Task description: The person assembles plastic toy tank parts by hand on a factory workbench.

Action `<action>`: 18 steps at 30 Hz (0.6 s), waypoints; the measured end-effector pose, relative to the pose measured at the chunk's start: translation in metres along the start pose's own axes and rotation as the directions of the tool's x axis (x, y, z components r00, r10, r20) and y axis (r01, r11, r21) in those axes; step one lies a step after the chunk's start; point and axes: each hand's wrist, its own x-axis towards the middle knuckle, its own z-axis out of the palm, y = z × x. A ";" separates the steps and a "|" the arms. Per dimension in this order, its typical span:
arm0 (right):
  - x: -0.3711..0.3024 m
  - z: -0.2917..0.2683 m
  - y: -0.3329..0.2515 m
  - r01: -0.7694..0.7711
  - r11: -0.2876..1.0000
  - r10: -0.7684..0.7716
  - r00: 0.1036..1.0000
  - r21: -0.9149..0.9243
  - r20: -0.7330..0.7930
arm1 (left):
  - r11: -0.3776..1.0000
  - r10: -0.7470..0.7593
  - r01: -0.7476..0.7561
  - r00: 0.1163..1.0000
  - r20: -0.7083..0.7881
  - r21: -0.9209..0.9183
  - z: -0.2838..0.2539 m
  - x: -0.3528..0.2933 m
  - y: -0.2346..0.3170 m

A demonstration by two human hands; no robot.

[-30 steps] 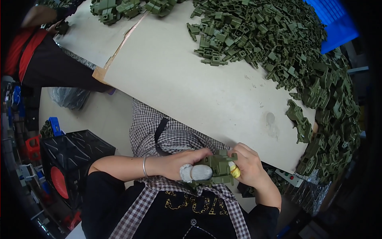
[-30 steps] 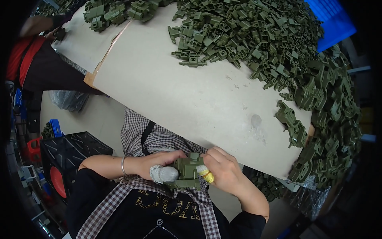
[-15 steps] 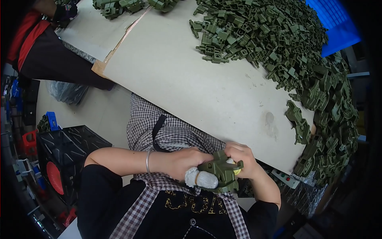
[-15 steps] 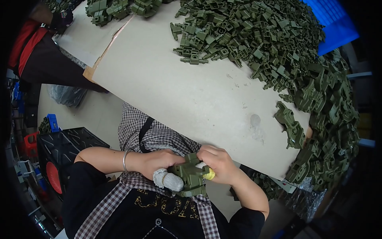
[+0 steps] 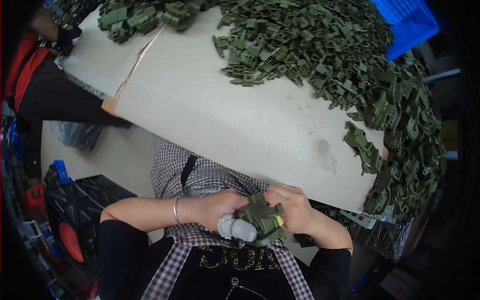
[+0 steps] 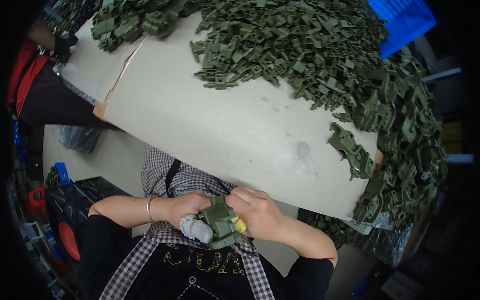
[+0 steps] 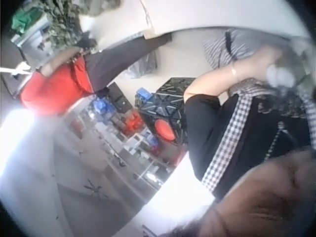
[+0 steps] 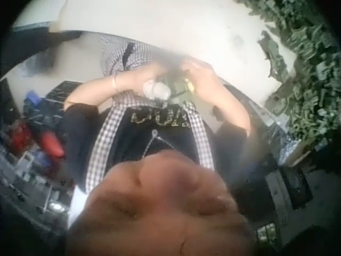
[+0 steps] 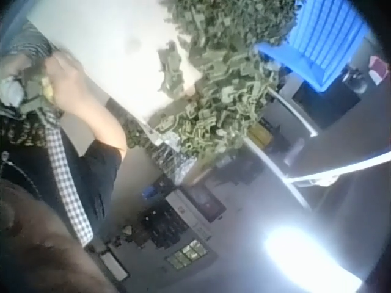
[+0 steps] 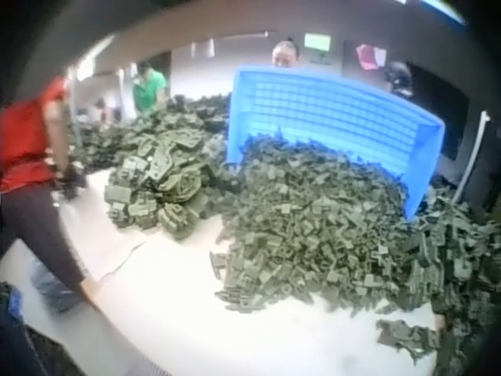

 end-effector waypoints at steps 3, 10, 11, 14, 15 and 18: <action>-0.001 0.001 0.001 -0.080 0.996 0.080 0.997 0.032 0.004 | 0.998 -0.060 0.059 0.998 0.007 0.020 -0.006 0.001 0.002; -0.002 -0.031 0.029 -0.413 0.862 0.487 0.835 0.292 -0.257 | 0.808 -0.248 0.134 0.960 -0.126 -0.574 -0.026 0.018 0.000; 0.000 -0.039 0.033 -0.383 0.826 0.513 0.815 0.414 -0.269 | 0.875 -0.148 0.081 0.984 -0.103 -0.476 -0.027 0.015 0.005; -0.003 -0.078 0.061 -0.314 0.880 0.397 0.898 0.356 -0.189 | 0.980 -0.137 0.095 0.959 -0.247 -0.172 -0.028 -0.005 -0.007; 0.004 -0.086 0.073 -0.369 0.916 0.402 0.841 0.160 -0.361 | 0.734 -0.364 0.147 0.909 -0.201 -0.663 -0.030 -0.009 0.009; 0.047 -0.105 0.078 -0.551 0.820 0.279 0.623 -0.157 -0.731 | 0.576 -0.495 0.113 0.836 -0.236 -0.809 -0.037 -0.005 0.007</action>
